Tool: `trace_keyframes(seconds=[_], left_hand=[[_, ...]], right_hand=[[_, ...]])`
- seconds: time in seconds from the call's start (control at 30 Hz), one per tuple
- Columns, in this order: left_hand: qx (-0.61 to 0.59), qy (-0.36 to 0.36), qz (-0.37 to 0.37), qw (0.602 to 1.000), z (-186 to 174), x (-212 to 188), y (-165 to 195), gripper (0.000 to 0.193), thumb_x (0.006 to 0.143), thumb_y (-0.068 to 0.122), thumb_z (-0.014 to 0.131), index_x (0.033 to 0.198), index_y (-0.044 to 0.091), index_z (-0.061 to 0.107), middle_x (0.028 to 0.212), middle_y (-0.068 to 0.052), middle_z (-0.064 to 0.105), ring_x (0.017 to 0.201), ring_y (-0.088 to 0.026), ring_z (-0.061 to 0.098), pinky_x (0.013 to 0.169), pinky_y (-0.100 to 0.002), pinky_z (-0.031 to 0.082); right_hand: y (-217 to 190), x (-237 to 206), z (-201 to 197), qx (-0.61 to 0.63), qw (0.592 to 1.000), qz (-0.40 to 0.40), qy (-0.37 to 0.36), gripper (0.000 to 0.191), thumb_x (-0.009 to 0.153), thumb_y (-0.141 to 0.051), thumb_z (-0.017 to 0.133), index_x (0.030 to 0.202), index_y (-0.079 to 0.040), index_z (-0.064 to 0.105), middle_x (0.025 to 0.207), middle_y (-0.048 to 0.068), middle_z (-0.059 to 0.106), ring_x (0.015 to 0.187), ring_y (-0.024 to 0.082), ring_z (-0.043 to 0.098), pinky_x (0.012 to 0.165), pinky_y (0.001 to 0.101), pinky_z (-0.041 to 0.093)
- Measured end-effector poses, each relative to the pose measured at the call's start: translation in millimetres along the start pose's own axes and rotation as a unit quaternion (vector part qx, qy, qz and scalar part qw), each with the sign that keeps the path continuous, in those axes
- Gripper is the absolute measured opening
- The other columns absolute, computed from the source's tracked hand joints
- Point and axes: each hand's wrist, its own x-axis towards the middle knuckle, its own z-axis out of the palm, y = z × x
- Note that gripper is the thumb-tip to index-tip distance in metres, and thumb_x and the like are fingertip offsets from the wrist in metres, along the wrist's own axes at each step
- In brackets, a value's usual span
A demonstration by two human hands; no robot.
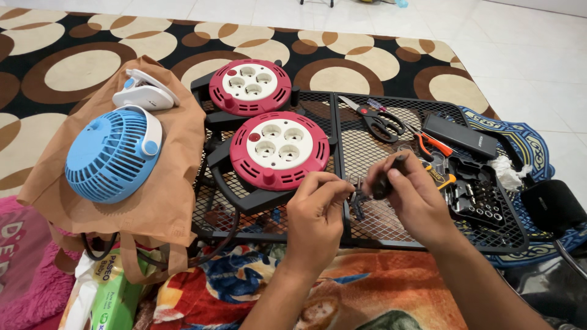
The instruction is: The person disassembles and reassembles a black power strip component on a mesh table, using a screwdriver to unscrew and tighten parts while handling small plastic pieces. They pick up screws and tools from the table, work on the plug housing, and finally reposition the pink multi-socket power strips on the table.
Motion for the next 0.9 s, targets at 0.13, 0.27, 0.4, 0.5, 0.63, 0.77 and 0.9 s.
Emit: trace_keyframes(seconds=[0.13, 0.27, 0.4, 0.5, 0.63, 0.77, 0.9], left_hand=[[-0.001, -0.001, 0.002, 1.000, -1, 0, -2, 0.018, 0.088, -0.014, 0.064, 0.100, -0.003, 0.072, 0.097, -0.010, 0.068, 0.085, -0.019, 0.073, 0.075, -0.028, 0.058], [0.007, 0.008, 0.019, 1.000, -5, -2, -3, 0.017, 0.088, -0.012, 0.066, 0.099, -0.002, 0.074, 0.099, -0.011, 0.073, 0.085, -0.019, 0.075, 0.075, -0.028, 0.059], [0.006, 0.012, 0.030, 0.999, -7, -4, -4, 0.017, 0.088, -0.012, 0.065, 0.099, -0.002, 0.074, 0.103, -0.011, 0.075, 0.088, -0.020, 0.077, 0.078, -0.028, 0.060], [0.012, 0.027, 0.044, 0.999, -4, -6, -2, 0.015, 0.089, -0.011, 0.066, 0.099, -0.002, 0.074, 0.103, -0.011, 0.075, 0.092, -0.021, 0.077, 0.081, -0.029, 0.061], [0.011, 0.046, 0.049, 0.998, -1, -9, -1, 0.016, 0.089, -0.011, 0.066, 0.098, -0.001, 0.074, 0.103, -0.011, 0.075, 0.093, -0.021, 0.077, 0.083, -0.030, 0.061], [0.012, 0.047, 0.042, 0.998, -1, -9, -1, 0.015, 0.090, -0.011, 0.066, 0.098, -0.001, 0.074, 0.102, -0.011, 0.074, 0.091, -0.021, 0.077, 0.080, -0.029, 0.061], [0.008, 0.051, 0.018, 0.999, 2, -6, -3, 0.014, 0.090, -0.011, 0.066, 0.099, -0.002, 0.073, 0.100, -0.011, 0.072, 0.085, -0.020, 0.075, 0.075, -0.028, 0.060]], right_hand=[[-9, -1, 6, -0.134, 0.990, 0.033, -0.018, 0.028, 0.094, -0.003, 0.063, 0.122, -0.004, 0.062, 0.091, 0.003, 0.052, 0.076, 0.011, 0.048, 0.067, 0.0273, 0.041], [-23, 1, 13, -0.413, 0.909, -0.021, -0.057, 0.035, 0.088, -0.006, 0.075, 0.122, -0.009, 0.068, 0.082, -0.002, 0.052, 0.067, 0.010, 0.044, 0.059, 0.0265, 0.038], [-26, 4, 16, -0.446, 0.889, -0.080, -0.071, 0.028, 0.085, -0.009, 0.079, 0.112, -0.008, 0.073, 0.078, -0.001, 0.052, 0.069, 0.010, 0.048, 0.061, 0.0264, 0.040], [-21, 3, 15, -0.449, 0.888, -0.088, -0.050, 0.026, 0.081, -0.009, 0.082, 0.105, -0.008, 0.072, 0.077, -0.001, 0.051, 0.069, 0.010, 0.047, 0.061, 0.0265, 0.039], [-13, -2, 13, -0.441, 0.890, -0.105, -0.038, 0.025, 0.082, -0.008, 0.081, 0.104, -0.008, 0.070, 0.080, -0.002, 0.052, 0.071, 0.010, 0.047, 0.062, 0.0257, 0.039], [-10, -4, 14, -0.436, 0.895, -0.087, -0.027, 0.026, 0.084, -0.008, 0.081, 0.107, -0.010, 0.070, 0.081, -0.002, 0.050, 0.069, 0.010, 0.044, 0.061, 0.0257, 0.037], [-14, -5, 16, -0.348, 0.937, 0.016, -0.016, 0.044, 0.087, -0.008, 0.075, 0.130, -0.008, 0.065, 0.087, -0.002, 0.045, 0.074, 0.010, 0.043, 0.064, 0.0236, 0.038]])
